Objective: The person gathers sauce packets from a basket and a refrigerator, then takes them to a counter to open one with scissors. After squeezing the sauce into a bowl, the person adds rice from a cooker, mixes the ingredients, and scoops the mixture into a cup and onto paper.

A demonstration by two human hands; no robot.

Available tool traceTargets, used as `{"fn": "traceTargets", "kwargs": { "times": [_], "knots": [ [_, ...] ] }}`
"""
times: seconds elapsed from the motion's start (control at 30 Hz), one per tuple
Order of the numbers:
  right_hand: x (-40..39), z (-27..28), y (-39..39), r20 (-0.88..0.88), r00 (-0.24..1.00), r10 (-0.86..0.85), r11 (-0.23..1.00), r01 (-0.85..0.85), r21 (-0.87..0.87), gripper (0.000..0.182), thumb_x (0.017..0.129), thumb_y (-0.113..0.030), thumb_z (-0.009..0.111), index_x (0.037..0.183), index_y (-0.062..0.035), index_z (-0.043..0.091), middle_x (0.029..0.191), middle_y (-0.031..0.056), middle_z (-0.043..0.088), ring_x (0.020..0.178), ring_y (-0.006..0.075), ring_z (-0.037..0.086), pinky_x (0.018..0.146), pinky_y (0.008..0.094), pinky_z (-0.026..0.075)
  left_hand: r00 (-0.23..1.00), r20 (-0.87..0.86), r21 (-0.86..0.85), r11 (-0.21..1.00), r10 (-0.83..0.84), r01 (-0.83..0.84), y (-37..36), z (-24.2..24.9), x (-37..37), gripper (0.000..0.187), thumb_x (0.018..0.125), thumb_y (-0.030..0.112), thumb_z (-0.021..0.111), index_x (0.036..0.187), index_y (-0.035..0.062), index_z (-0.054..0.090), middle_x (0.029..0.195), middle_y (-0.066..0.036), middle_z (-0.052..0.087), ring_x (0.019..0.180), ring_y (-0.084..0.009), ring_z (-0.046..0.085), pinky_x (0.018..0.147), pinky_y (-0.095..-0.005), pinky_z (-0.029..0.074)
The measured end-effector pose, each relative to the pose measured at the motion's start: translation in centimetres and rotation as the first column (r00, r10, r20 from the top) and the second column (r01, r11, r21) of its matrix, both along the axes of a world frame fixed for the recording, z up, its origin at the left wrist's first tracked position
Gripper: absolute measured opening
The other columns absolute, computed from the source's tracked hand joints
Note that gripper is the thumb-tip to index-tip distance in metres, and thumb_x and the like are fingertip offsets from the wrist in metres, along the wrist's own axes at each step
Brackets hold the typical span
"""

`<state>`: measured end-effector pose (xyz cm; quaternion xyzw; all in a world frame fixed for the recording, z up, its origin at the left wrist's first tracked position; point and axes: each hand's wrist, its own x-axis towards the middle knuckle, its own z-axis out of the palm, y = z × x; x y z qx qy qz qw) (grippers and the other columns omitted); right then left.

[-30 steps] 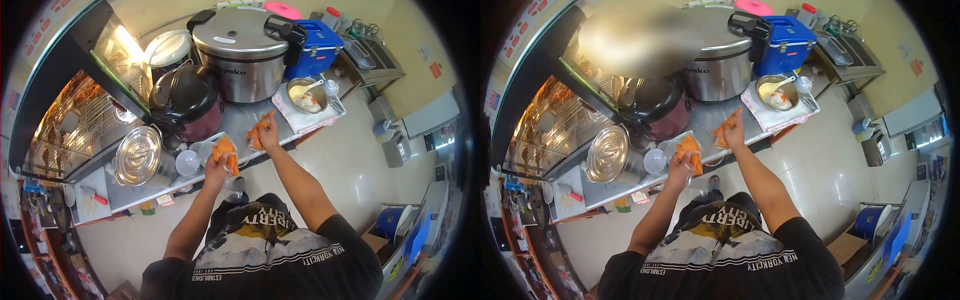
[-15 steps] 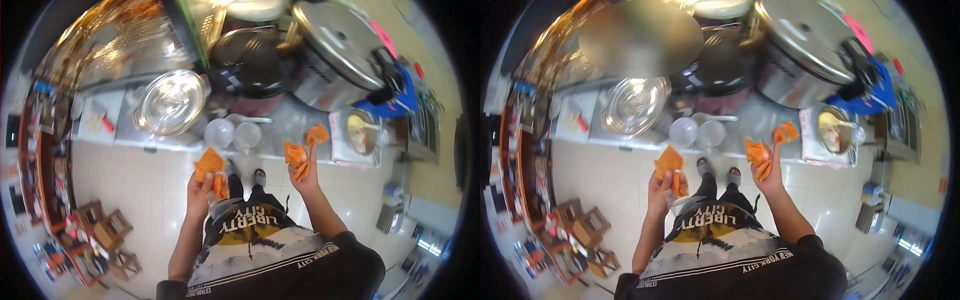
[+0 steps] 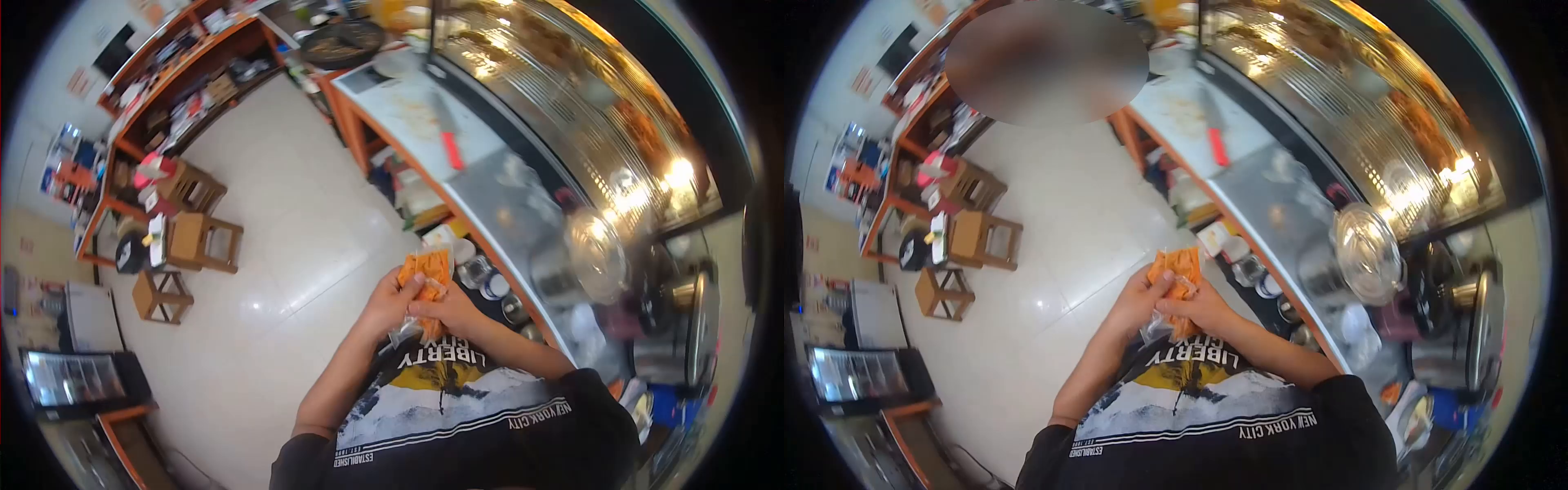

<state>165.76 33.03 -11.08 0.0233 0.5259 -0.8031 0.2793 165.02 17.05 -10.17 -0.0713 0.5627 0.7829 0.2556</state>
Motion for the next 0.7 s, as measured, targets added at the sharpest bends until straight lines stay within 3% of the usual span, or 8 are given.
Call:
{"fn": "traceTargets", "kwargs": {
  "times": [0.07, 0.13, 0.2, 0.3, 0.47, 0.6, 0.63, 0.7],
  "knots": [
    [-3.4, -2.5, -4.1, 0.102, 0.994, 0.039, 0.995, -0.030, -0.094, 0.043, 0.088, -0.009, 0.074, 0.127, -0.0045, 0.055, 0.108, 0.0052, 0.065, 0.095, 0.0155, 0.065, 0.081, 0.0313, 0.056, 0.996, 0.091, -0.054, 0.998, 0.028, -0.023, -4.7, 0.6, -3.2, 0.037, 0.106, 0.029, 0.051, 0.123, -0.0028, 0.057, 0.105, -0.010, 0.070, 0.095, -0.0143, 0.064, 0.084, -0.0294, 0.053],
    [-7.9, -1.9, -9.0, 0.130, 0.990, 0.059, 0.994, -0.046, -0.098, 0.035, 0.092, -0.011, 0.071, 0.124, -0.0043, 0.057, 0.106, 0.0054, 0.066, 0.092, 0.0149, 0.066, 0.076, 0.0309, 0.057, 0.997, -0.078, -0.342, 0.938, 0.023, -0.049, -9.4, 0.8, -6.6, 0.042, 0.107, 0.036, 0.046, 0.120, -0.0026, 0.058, 0.102, -0.010, 0.070, 0.091, -0.0161, 0.067, 0.081, -0.0305, 0.054],
    [-11.5, -2.1, -12.4, 0.153, 0.985, 0.081, 0.988, -0.058, -0.146, 0.031, 0.095, -0.012, 0.067, 0.123, -0.0041, 0.058, 0.103, 0.0056, 0.066, 0.090, 0.0148, 0.066, 0.075, 0.0315, 0.057, 0.978, -0.191, -0.648, 0.759, -0.079, -0.065, -13.2, 2.0, -9.5, 0.046, 0.106, 0.040, 0.045, 0.119, -0.0024, 0.057, 0.098, -0.015, 0.072, 0.086, -0.0212, 0.070, 0.077, -0.0353, 0.055],
    [-17.2, -2.4, -16.7, 0.085, 0.995, 0.054, 0.993, -0.044, -0.114, 0.028, 0.099, -0.016, 0.061, 0.124, -0.0027, 0.059, 0.104, 0.0070, 0.068, 0.091, 0.0165, 0.068, 0.077, 0.0329, 0.058, 0.990, -0.090, -0.803, 0.595, -0.110, -0.007, -17.0, 4.8, -13.9, 0.048, 0.104, 0.043, 0.049, 0.120, -0.0011, 0.056, 0.096, -0.019, 0.072, 0.084, -0.0243, 0.071, 0.075, -0.0384, 0.055],
    [-29.2, -4.6, -22.0, 0.055, 0.997, 0.062, 0.998, -0.060, -0.032, 0.032, 0.099, -0.020, 0.062, 0.126, -0.0026, 0.058, 0.110, 0.0080, 0.069, 0.096, 0.0167, 0.068, 0.082, 0.0321, 0.057, 0.991, -0.081, -0.704, 0.698, 0.108, -0.133, -24.3, 1.8, -23.8, 0.057, 0.096, 0.052, 0.060, 0.117, -0.0007, 0.057, 0.088, -0.017, 0.070, 0.072, -0.0238, 0.066, 0.066, -0.0349, 0.051],
    [-42.7, -6.7, -25.9, -0.034, 0.998, 0.054, 0.998, -0.053, 0.021, 0.033, 0.099, -0.022, 0.062, 0.125, -0.0024, 0.058, 0.109, 0.0072, 0.069, 0.097, 0.0163, 0.068, 0.084, 0.0319, 0.056, 0.904, -0.103, -0.632, 0.674, 0.415, -0.381, -37.8, -12.2, -31.6, 0.048, 0.092, 0.047, 0.069, 0.098, -0.0005, 0.064, 0.074, -0.003, 0.063, 0.058, -0.0131, 0.053, 0.055, -0.0279, 0.045],
    [-46.7, -6.7, -26.8, -0.085, 0.994, 0.070, 0.997, -0.067, 0.044, 0.032, 0.099, -0.023, 0.062, 0.124, -0.0021, 0.058, 0.108, 0.0069, 0.069, 0.097, 0.0158, 0.068, 0.084, 0.0316, 0.056, 0.803, 0.109, -0.543, 0.712, 0.586, -0.446, -40.4, -11.1, -32.6, 0.040, 0.093, 0.043, 0.069, 0.082, 0.0049, 0.062, 0.065, 0.002, 0.052, 0.053, -0.0098, 0.047, 0.048, -0.0291, 0.039],
    [-54.3, -6.1, -28.9, -0.162, 0.982, 0.101, 0.992, -0.088, 0.088, 0.032, 0.099, -0.024, 0.062, 0.123, -0.0016, 0.059, 0.107, 0.0065, 0.069, 0.096, 0.0148, 0.067, 0.085, 0.0311, 0.055, 0.636, 0.109, -0.584, 0.567, 0.764, -0.581, -46.4, -15.5, -31.1, 0.045, 0.095, 0.047, 0.062, 0.079, 0.0047, 0.061, 0.063, -0.001, 0.050, 0.050, -0.0127, 0.046, 0.042, -0.0310, 0.034]
  ]
}}
